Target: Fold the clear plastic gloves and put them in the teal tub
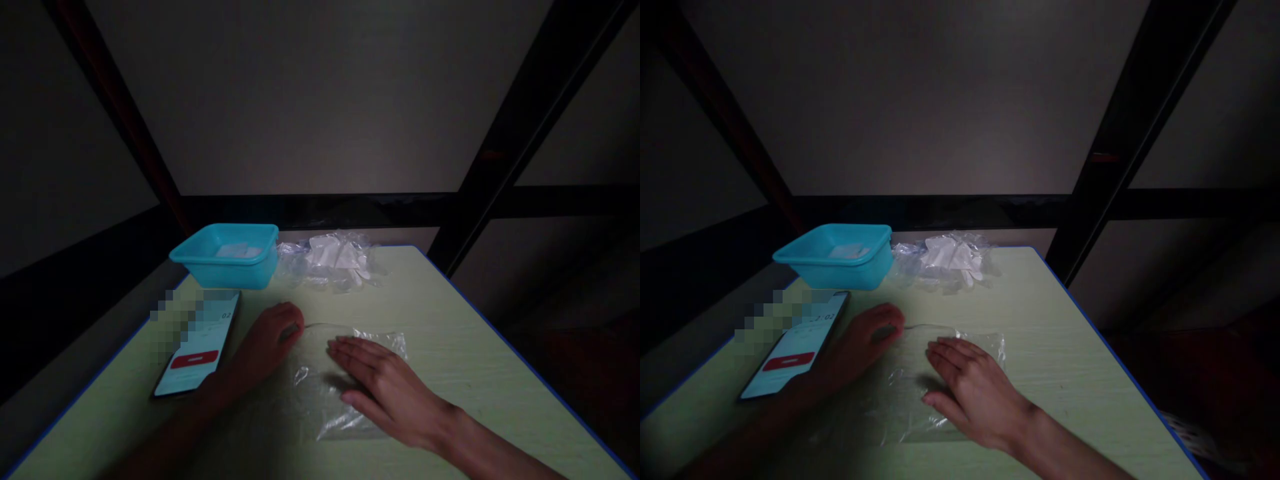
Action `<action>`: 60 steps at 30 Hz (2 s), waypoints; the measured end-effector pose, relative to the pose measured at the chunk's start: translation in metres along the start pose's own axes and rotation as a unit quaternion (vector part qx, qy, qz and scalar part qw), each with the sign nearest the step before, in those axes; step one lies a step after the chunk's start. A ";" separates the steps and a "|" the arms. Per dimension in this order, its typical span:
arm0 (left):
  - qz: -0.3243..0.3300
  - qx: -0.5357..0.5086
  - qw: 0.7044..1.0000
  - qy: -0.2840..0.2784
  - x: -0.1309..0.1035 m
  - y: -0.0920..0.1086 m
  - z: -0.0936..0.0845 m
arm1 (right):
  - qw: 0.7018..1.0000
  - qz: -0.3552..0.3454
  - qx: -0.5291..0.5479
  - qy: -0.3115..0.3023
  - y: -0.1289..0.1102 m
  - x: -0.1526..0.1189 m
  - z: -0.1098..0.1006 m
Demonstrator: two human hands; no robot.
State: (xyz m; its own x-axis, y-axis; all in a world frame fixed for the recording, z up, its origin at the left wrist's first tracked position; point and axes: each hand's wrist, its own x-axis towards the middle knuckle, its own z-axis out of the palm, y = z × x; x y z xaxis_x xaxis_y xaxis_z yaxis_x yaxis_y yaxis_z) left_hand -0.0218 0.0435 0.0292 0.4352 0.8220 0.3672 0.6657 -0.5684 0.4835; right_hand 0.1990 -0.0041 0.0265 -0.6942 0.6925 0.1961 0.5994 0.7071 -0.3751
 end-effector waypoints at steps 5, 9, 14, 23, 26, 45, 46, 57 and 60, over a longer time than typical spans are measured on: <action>0.080 0.073 0.994 0.023 -0.010 0.000 0.009 | 0.999 0.033 -0.031 0.011 0.006 0.001 0.001; 0.110 0.091 0.990 0.017 -0.014 0.001 0.014 | 0.997 0.051 -0.061 0.021 0.008 0.002 -0.002; 0.116 0.109 0.987 0.011 -0.015 0.002 0.016 | 0.993 0.070 -0.081 0.045 0.010 0.001 -0.005; 0.133 0.051 0.990 0.014 -0.022 0.007 0.015 | 0.997 0.030 -0.023 0.070 0.010 0.003 -0.004; 0.124 0.032 0.992 -0.011 -0.023 0.010 0.016 | 0.999 0.010 -0.020 0.047 0.011 0.004 -0.003; 0.053 0.057 0.971 -0.226 -0.021 0.021 0.025 | 0.997 0.029 -0.064 -0.009 0.020 -0.002 -0.012; 0.051 0.055 0.971 -0.227 -0.021 0.021 0.025 | 0.997 0.028 -0.071 -0.012 0.022 -0.003 -0.014; 0.080 0.087 0.976 -0.184 -0.022 0.016 0.021 | 0.997 0.031 -0.071 -0.019 0.039 -0.016 -0.042; 0.075 0.114 0.984 -0.113 -0.023 0.008 0.011 | 0.996 0.015 -0.076 -0.035 0.036 -0.017 -0.046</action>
State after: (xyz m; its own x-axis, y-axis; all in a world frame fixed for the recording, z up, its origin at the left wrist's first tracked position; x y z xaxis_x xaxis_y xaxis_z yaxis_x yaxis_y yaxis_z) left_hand -0.0202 0.0208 0.0160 0.6460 0.7303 0.2221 0.6909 -0.6831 0.2365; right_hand 0.2508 0.0162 0.0513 -0.6982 0.7055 0.1214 0.6698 0.7036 -0.2373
